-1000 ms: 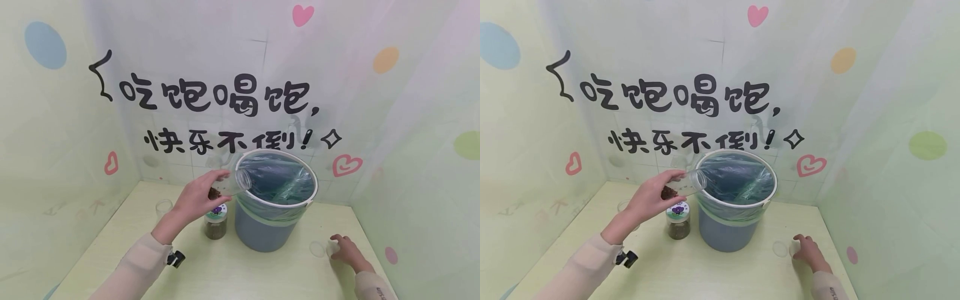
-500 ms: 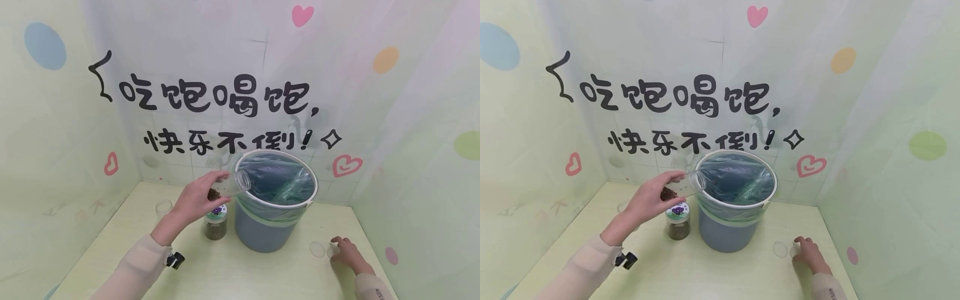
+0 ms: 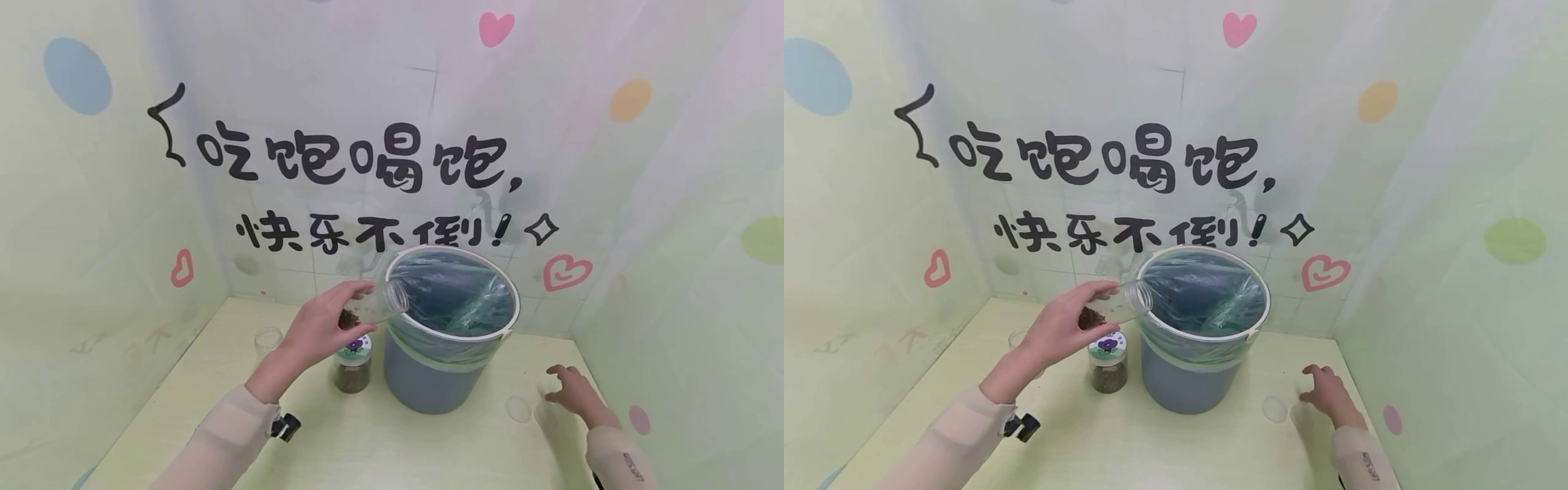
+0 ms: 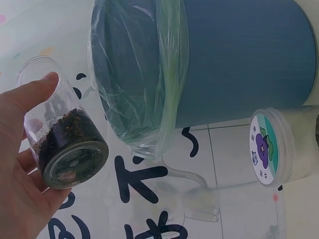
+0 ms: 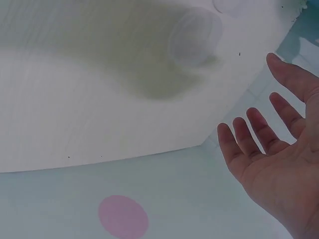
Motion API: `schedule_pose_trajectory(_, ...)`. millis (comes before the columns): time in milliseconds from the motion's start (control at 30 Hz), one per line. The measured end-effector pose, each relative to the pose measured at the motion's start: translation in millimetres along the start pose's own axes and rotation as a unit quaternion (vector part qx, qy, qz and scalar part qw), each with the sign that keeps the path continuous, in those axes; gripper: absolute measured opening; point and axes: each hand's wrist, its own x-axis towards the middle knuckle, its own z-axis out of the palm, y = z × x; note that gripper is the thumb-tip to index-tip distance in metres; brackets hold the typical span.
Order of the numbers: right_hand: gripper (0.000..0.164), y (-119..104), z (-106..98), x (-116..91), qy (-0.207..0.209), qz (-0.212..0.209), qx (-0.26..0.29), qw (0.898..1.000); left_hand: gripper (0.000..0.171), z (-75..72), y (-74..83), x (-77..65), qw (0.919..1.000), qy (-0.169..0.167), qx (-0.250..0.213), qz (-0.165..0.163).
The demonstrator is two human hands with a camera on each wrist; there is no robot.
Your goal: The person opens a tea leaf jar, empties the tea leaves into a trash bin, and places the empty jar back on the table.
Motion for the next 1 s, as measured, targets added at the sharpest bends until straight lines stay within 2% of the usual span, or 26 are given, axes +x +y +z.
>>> schedule_pose_trajectory(400,0.051,-11,-34,20,0.045,-0.052,-0.011,0.998,0.069,-1.2,1.4,-0.3,1.0000,-0.004,0.001,-0.006)
schedule_pose_trajectory(767,0.054,-36,-69,32,0.037,-0.052,-0.011,0.998,0.070,-0.5,0.7,-0.2,1.0000,-0.002,0.004,-0.004)
schedule_pose_trajectory(1000,0.052,-55,-92,39,0.049,-0.059,-0.003,0.997,0.070,-0.7,0.6,0.6,1.0000,-0.003,0.005,-0.002)
